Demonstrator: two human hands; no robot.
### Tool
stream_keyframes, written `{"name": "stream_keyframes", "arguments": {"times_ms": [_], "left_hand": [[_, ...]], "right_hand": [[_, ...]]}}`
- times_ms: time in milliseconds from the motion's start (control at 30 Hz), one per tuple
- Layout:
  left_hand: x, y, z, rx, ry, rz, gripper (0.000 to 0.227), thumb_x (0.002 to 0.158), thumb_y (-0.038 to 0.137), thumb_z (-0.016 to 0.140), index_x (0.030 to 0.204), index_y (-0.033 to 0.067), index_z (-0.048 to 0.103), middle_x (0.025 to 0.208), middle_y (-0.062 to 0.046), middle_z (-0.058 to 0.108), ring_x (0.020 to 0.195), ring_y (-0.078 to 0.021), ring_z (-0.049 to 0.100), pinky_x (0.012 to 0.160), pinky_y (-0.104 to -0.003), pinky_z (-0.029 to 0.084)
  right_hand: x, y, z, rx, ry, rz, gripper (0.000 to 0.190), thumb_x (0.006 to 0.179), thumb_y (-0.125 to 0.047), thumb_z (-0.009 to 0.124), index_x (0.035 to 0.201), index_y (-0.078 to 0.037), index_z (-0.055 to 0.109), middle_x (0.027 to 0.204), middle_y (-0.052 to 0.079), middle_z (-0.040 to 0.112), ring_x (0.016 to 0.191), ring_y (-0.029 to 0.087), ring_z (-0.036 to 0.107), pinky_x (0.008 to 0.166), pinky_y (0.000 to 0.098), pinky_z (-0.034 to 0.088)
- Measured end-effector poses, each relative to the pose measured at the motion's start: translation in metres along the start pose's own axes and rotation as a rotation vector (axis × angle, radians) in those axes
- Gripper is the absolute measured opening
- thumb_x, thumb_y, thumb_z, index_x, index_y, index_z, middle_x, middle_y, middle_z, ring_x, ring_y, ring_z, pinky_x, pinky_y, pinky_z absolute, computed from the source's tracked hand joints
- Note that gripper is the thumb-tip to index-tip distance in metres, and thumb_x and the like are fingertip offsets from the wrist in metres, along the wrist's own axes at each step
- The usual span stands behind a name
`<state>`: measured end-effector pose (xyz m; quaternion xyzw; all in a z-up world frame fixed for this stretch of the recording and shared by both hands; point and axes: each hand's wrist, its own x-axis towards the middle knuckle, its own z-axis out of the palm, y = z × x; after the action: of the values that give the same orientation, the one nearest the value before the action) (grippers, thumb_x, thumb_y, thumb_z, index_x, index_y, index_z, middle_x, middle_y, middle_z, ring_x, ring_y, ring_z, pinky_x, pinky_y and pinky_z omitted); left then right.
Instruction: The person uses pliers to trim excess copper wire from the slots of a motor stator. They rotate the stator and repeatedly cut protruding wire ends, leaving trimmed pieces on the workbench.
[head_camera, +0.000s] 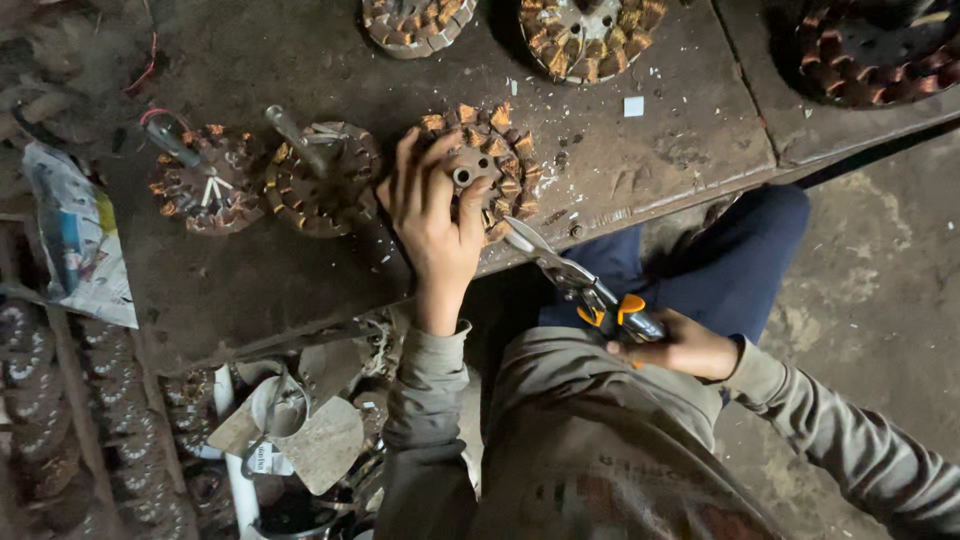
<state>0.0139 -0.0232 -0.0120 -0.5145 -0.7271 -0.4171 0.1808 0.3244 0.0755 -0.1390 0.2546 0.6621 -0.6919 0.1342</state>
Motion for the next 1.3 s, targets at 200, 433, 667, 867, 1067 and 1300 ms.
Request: {"name": "stream_keyframes", "arguments": {"times_ms": [200, 433, 667, 867, 1067, 1300], "left_hand": [[0.002, 0.001, 0.004, -0.034, 0.039, -0.079, 0.02, 0.106, 0.028, 0.064, 0.105, 0.0079, 0.062, 0.132, -0.005, 0.068, 0.138, -0.038, 0.056, 0.112, -0.05, 0.038], [-0.001, -0.006, -0.001, -0.065, -0.004, -0.056, 0.017, 0.105, 0.025, 0.063, 0.106, 0.0077, 0.061, 0.132, -0.007, 0.068, 0.139, -0.0402, 0.053, 0.114, -0.05, 0.036], [0.003, -0.001, -0.002, -0.083, 0.002, -0.044, 0.019, 0.104, 0.029, 0.064, 0.104, 0.0097, 0.062, 0.124, -0.002, 0.071, 0.138, -0.0388, 0.056, 0.108, -0.046, 0.036], [0.003, -0.006, 0.003, -0.012, -0.021, 0.013, 0.023, 0.104, 0.029, 0.066, 0.108, 0.0071, 0.064, 0.116, -0.006, 0.07, 0.136, -0.0392, 0.055, 0.107, -0.049, 0.036], [0.003, -0.006, 0.005, 0.016, -0.018, 0.033, 0.023, 0.104, 0.031, 0.068, 0.105, 0.0085, 0.065, 0.113, -0.005, 0.071, 0.136, -0.0355, 0.056, 0.106, -0.049, 0.037], [0.004, -0.014, 0.006, -0.003, -0.011, 0.043, 0.025, 0.103, 0.032, 0.068, 0.1, 0.0068, 0.066, 0.11, -0.007, 0.072, 0.133, -0.0349, 0.057, 0.102, -0.048, 0.036]], "right_hand": [[0.029, 0.027, 0.03, 0.278, -0.125, -0.177, 0.026, 0.085, -0.015, 0.083, 0.103, -0.005, 0.069, 0.093, 0.002, 0.071, 0.089, 0.011, 0.065, 0.081, 0.0284, 0.053], [0.013, 0.041, 0.025, 0.441, -0.105, 0.085, 0.043, 0.082, -0.006, 0.077, 0.122, -0.007, 0.063, 0.108, 0.006, 0.076, 0.103, 0.014, 0.07, 0.089, 0.0305, 0.055], [0.002, 0.027, -0.003, 0.29, -0.14, 0.113, 0.041, 0.081, -0.014, 0.079, 0.119, -0.006, 0.067, 0.11, 0.008, 0.081, 0.104, 0.015, 0.073, 0.092, 0.0328, 0.057], [0.026, 0.052, 0.063, 0.325, -0.087, -0.122, 0.029, 0.081, -0.009, 0.079, 0.107, -0.003, 0.068, 0.096, 0.004, 0.074, 0.092, 0.014, 0.067, 0.083, 0.0312, 0.054], [0.035, 0.059, 0.091, 0.437, -0.021, -0.214, 0.032, 0.075, -0.001, 0.078, 0.104, -0.002, 0.065, 0.089, 0.006, 0.07, 0.084, 0.016, 0.064, 0.076, 0.0317, 0.053], [0.018, 0.026, 0.062, 0.561, -0.468, -0.114, 0.032, 0.083, -0.009, 0.07, 0.113, 0.001, 0.065, 0.109, 0.008, 0.07, 0.104, 0.017, 0.064, 0.09, 0.0297, 0.051]]}}
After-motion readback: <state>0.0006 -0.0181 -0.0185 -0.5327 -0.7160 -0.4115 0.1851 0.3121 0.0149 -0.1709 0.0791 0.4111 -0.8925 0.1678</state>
